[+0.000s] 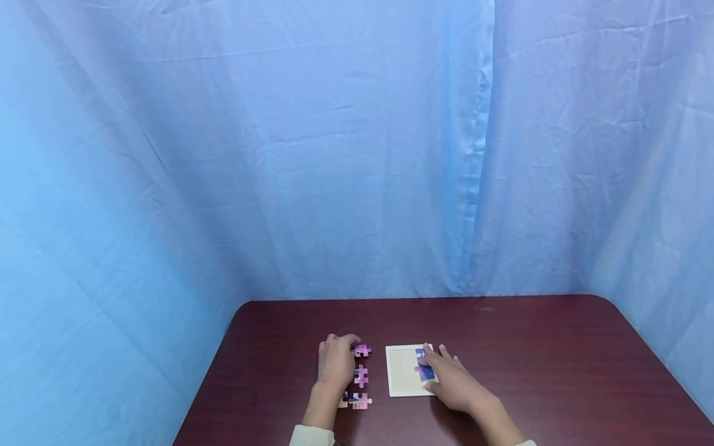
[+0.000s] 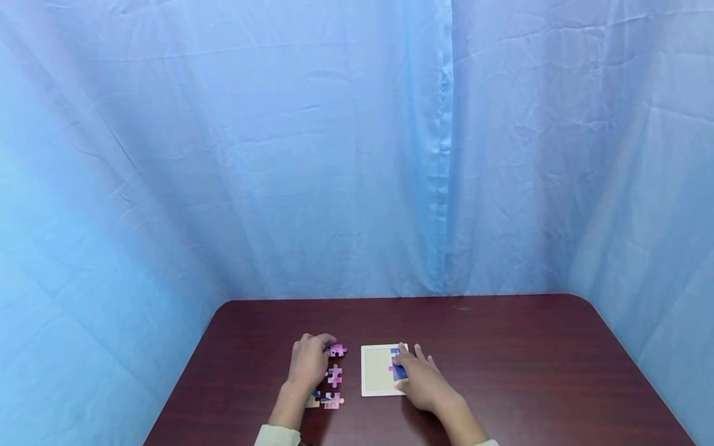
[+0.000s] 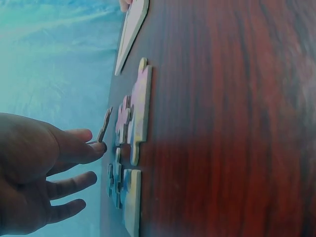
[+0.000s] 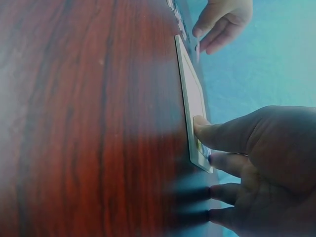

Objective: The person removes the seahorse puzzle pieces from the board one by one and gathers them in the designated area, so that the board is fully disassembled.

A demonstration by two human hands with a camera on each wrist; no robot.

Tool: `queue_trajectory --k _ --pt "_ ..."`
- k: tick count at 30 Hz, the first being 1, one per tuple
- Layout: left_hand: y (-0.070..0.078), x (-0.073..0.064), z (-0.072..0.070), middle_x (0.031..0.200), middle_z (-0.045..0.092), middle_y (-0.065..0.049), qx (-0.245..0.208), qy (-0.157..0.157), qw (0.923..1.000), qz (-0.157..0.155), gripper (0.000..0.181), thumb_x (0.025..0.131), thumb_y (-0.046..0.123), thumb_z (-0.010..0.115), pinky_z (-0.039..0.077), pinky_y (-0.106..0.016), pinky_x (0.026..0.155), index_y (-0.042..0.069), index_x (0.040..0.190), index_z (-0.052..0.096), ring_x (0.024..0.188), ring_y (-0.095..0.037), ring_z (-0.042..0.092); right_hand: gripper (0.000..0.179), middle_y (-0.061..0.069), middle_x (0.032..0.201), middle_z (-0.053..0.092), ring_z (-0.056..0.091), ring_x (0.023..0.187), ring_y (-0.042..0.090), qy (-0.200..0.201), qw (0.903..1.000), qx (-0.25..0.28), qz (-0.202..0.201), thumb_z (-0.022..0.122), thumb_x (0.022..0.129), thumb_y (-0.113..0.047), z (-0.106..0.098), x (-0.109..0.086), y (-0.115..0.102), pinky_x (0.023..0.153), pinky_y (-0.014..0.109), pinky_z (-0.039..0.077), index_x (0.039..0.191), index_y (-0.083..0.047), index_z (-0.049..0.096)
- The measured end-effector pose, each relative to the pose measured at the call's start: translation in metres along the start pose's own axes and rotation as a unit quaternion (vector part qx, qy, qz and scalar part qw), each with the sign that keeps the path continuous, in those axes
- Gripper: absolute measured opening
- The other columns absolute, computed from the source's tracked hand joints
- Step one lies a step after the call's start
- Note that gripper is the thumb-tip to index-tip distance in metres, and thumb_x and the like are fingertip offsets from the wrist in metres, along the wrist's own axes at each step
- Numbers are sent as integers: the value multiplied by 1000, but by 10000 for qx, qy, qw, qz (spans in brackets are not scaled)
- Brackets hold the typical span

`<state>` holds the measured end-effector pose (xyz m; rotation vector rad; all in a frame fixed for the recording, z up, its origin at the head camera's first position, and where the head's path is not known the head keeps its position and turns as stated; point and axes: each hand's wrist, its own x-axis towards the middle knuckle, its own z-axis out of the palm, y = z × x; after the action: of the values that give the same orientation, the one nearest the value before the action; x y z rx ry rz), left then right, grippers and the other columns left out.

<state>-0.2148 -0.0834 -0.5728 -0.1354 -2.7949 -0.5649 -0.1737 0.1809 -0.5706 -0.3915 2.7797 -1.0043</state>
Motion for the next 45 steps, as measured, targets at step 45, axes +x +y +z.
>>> queue_trajectory --k 45 --pt "100 -56 11 104 72 0 345 -927 9827 1567 18 77 25 89 58 -27 78 15 92 84 92 -16 64 32 26 155 56 41 150 56 430 9982 -397 -101 57 99 7 6 4 6 117 76 33 125 -3 74"
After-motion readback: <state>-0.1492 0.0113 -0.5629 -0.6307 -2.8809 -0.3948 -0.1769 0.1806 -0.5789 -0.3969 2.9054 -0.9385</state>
